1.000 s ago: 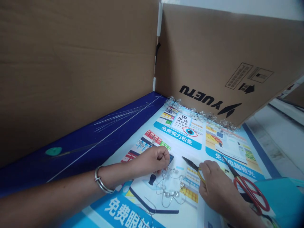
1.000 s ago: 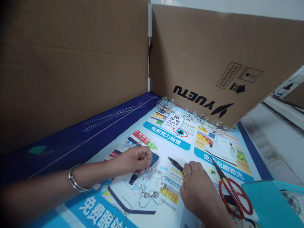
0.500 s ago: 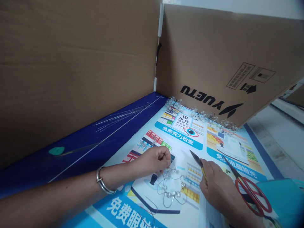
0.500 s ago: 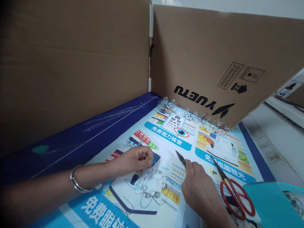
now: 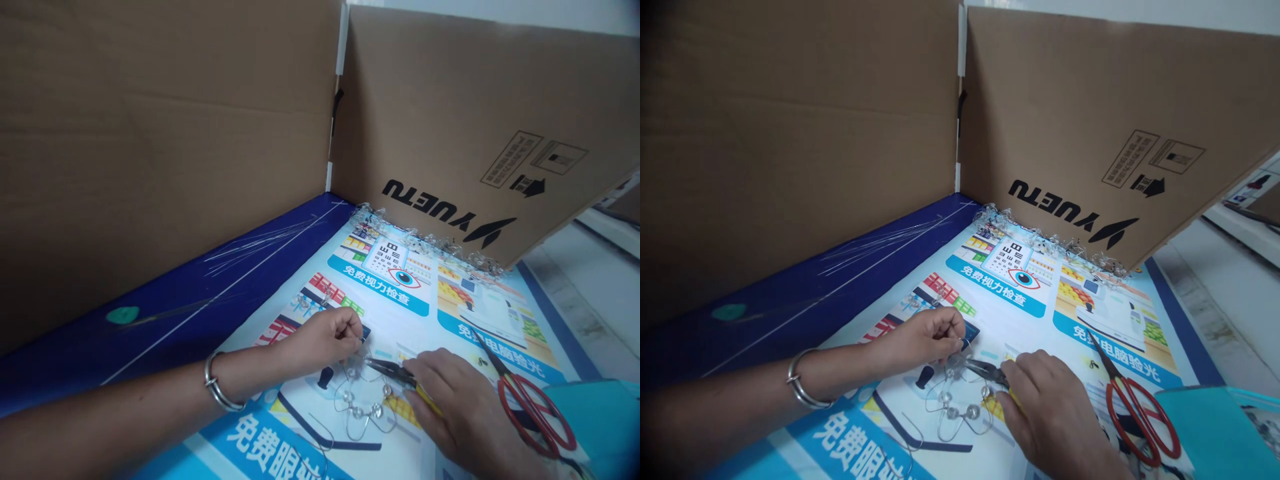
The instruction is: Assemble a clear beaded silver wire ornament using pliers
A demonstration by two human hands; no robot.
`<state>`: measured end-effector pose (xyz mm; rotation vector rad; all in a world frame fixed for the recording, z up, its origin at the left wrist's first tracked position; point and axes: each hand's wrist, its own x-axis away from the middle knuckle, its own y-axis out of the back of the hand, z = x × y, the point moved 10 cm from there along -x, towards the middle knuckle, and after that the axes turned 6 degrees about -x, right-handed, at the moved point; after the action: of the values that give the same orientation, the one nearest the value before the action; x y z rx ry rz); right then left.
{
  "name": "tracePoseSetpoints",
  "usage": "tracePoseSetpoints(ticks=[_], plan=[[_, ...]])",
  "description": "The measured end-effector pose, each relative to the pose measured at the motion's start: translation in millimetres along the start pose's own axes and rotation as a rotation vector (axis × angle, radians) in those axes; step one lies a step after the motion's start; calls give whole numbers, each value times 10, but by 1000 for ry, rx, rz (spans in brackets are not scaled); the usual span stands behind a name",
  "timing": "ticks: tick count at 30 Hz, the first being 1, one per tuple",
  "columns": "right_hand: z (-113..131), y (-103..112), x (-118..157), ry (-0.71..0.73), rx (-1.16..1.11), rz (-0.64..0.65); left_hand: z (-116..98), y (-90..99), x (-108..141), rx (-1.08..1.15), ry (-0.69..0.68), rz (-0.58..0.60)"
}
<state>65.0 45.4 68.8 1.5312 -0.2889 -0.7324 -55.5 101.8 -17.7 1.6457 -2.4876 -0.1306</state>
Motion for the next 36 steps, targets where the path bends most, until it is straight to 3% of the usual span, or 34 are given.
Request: tracePoseSetpoints(ticks=[10, 18, 25, 29, 33, 36], plan=[[52, -302, -64, 72, 213, 182, -3, -25, 7, 20, -17, 24], [121, -314, 9, 66, 271, 180, -107, -83, 42, -41, -82, 70], [200, -213, 22, -13, 197, 104, -119, -156, 38, -59, -105, 197], [205, -202, 26, -40, 167, 61, -127, -150, 56, -248, -81, 198], [195, -229, 39, -87, 158, 49, -304, -118, 105, -544, -193, 95], [232, -223, 59, -93, 153, 23, -330, -157, 127, -600, -200, 130]])
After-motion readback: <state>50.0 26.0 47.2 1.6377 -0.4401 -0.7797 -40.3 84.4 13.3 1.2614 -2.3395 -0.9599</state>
